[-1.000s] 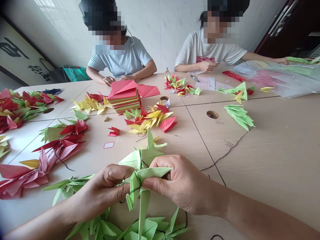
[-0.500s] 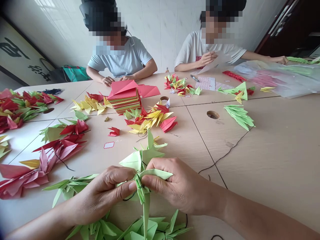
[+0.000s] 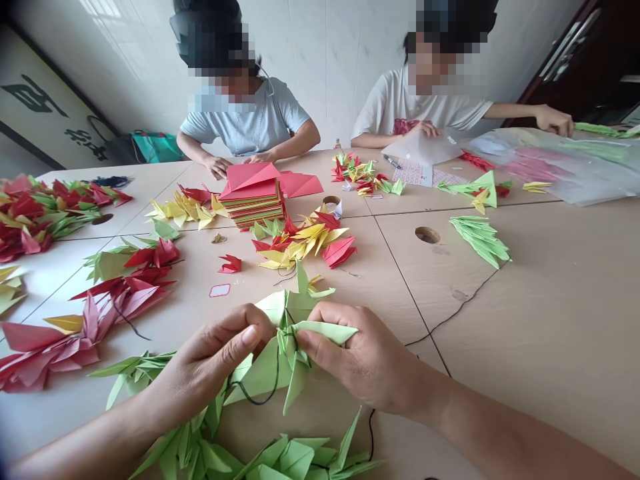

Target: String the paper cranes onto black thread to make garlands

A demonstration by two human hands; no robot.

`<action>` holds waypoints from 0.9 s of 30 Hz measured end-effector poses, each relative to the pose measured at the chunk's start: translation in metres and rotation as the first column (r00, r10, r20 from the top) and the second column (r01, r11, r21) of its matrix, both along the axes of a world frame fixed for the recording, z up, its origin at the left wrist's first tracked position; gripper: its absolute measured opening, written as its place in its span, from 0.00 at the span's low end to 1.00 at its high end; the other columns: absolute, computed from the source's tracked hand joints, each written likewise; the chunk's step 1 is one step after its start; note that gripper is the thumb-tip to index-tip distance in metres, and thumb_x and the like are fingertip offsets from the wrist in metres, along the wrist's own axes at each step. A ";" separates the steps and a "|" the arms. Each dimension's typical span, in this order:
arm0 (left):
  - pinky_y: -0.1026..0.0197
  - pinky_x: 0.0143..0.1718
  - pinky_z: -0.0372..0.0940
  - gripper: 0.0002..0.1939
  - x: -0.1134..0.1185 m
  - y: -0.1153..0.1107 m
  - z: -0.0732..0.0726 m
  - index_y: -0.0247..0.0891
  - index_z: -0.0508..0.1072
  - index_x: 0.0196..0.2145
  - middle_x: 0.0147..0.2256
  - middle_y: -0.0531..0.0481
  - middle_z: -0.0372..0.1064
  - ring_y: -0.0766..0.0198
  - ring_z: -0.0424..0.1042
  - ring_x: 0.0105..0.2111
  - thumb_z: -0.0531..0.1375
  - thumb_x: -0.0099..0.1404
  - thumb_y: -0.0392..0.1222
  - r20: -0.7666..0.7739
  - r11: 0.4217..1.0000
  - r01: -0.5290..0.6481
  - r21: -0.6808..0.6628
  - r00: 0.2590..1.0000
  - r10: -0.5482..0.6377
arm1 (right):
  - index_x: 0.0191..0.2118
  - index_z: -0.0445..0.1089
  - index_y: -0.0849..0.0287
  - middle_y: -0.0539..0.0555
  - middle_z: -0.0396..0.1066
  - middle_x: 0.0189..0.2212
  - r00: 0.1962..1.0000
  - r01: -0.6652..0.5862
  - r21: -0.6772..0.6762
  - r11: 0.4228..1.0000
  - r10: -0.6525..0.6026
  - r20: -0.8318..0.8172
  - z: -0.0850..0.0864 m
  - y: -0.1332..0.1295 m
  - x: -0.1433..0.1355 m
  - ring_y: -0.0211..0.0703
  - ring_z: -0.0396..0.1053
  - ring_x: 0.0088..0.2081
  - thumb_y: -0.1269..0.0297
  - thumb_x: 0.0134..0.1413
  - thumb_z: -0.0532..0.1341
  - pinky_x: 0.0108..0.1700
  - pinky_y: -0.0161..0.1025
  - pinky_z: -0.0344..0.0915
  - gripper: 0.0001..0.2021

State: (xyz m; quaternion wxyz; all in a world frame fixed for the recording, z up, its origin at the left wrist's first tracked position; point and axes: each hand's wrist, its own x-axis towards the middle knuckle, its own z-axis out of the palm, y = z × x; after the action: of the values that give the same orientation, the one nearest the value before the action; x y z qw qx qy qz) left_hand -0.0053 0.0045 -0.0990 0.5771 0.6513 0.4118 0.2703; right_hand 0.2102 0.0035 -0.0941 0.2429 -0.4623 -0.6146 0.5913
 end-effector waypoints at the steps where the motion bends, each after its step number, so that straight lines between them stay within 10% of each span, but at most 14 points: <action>1: 0.66 0.28 0.55 0.16 0.000 0.000 0.000 0.38 0.63 0.31 0.25 0.56 0.57 0.68 0.56 0.26 0.51 0.68 0.53 0.021 1.000 -0.010 0.002 1.000 0.010 | 0.26 0.59 0.57 0.44 0.52 0.21 1.000 0.005 0.016 1.000 -0.005 0.030 -0.001 0.001 0.000 0.34 0.48 0.24 0.51 0.56 0.61 0.24 0.33 0.48 0.17; 11: 0.65 0.30 0.61 0.07 0.004 -0.006 -0.006 0.37 0.68 0.34 0.34 0.51 0.61 0.69 0.61 0.28 0.61 0.61 0.42 -0.164 0.964 0.028 0.264 0.986 0.016 | 0.22 0.55 0.57 0.45 0.49 0.19 0.965 0.016 0.235 0.972 -0.076 0.250 -0.002 -0.003 -0.006 0.34 0.47 0.22 0.56 0.58 0.55 0.22 0.33 0.47 0.16; 18: 0.65 0.28 0.58 0.06 0.004 -0.004 -0.005 0.37 0.67 0.31 0.31 0.53 0.61 0.69 0.59 0.28 0.57 0.64 0.41 -0.075 0.989 -0.015 0.145 0.997 0.026 | 0.22 0.53 0.56 0.45 0.50 0.19 0.932 -0.065 0.364 0.929 -0.073 0.355 0.000 -0.007 -0.005 0.34 0.49 0.22 0.58 0.59 0.54 0.23 0.33 0.49 0.16; 22: 0.66 0.25 0.55 0.11 0.001 -0.002 0.001 0.37 0.66 0.34 0.29 0.54 0.61 0.69 0.58 0.27 0.56 0.66 0.48 -0.016 0.996 -0.070 0.053 0.997 0.071 | 0.21 0.50 0.56 0.45 0.51 0.19 0.892 -0.138 0.476 0.869 -0.100 0.442 -0.001 -0.009 -0.004 0.35 0.51 0.23 0.61 0.58 0.53 0.25 0.34 0.48 0.16; 27: 0.66 0.29 0.59 0.07 0.005 -0.015 0.014 0.37 0.69 0.32 0.30 0.52 0.64 0.69 0.62 0.29 0.55 0.66 0.41 -0.182 0.936 -0.040 0.350 0.977 0.110 | 0.22 0.47 0.56 0.45 0.51 0.18 0.857 -0.184 0.649 0.738 -0.203 0.473 -0.010 -0.009 -0.003 0.35 0.50 0.22 0.62 0.58 0.53 0.25 0.35 0.45 0.16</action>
State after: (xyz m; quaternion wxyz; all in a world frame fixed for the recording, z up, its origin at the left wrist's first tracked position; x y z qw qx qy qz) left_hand -0.0008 -0.0107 -0.0850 0.3996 0.7495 0.4384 0.2938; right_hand 0.2074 -0.0060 -0.1037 0.2231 -0.4864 -0.8252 0.1810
